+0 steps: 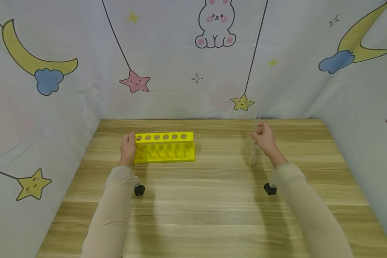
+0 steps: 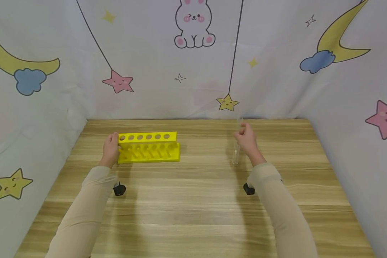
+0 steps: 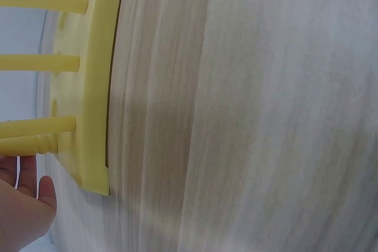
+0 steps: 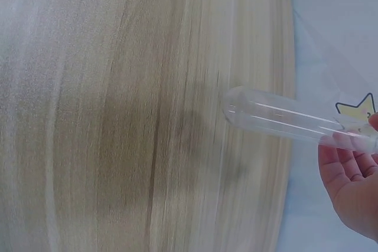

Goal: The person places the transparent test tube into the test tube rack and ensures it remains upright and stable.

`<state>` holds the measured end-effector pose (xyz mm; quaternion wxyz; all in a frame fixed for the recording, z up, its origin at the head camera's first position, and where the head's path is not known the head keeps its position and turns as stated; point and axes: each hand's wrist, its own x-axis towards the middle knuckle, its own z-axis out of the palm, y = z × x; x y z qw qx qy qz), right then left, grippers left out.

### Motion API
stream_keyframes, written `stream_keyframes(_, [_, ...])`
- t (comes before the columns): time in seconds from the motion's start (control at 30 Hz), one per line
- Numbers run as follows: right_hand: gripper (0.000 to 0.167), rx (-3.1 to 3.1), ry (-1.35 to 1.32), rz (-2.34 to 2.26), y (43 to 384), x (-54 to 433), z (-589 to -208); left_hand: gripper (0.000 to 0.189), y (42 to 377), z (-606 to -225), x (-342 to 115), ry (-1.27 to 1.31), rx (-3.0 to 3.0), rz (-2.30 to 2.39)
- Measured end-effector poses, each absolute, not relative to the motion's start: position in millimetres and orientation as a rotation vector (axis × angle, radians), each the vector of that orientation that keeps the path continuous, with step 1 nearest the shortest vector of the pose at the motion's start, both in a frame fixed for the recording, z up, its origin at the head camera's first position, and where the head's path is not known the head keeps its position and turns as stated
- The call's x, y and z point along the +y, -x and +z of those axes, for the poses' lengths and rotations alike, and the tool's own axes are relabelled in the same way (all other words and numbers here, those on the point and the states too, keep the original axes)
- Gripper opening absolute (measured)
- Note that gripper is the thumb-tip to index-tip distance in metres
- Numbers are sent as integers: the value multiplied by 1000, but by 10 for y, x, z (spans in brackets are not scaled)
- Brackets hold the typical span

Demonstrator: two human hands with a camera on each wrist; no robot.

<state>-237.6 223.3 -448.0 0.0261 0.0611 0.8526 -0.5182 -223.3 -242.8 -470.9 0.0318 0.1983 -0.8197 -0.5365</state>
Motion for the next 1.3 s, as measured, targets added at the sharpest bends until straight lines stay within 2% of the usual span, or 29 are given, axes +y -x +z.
stream_keyframes(0.8, [40, 2644, -93, -1701, 2336, 2181, -4406, 55, 2271, -4786, -2438, -620, -2515, -1633])
stream_keyframes(1.3, [20, 2593, 15, -1861, 2284, 2116, -4345, 52, 2279, -4798, -2450, -611, -2512, -1637])
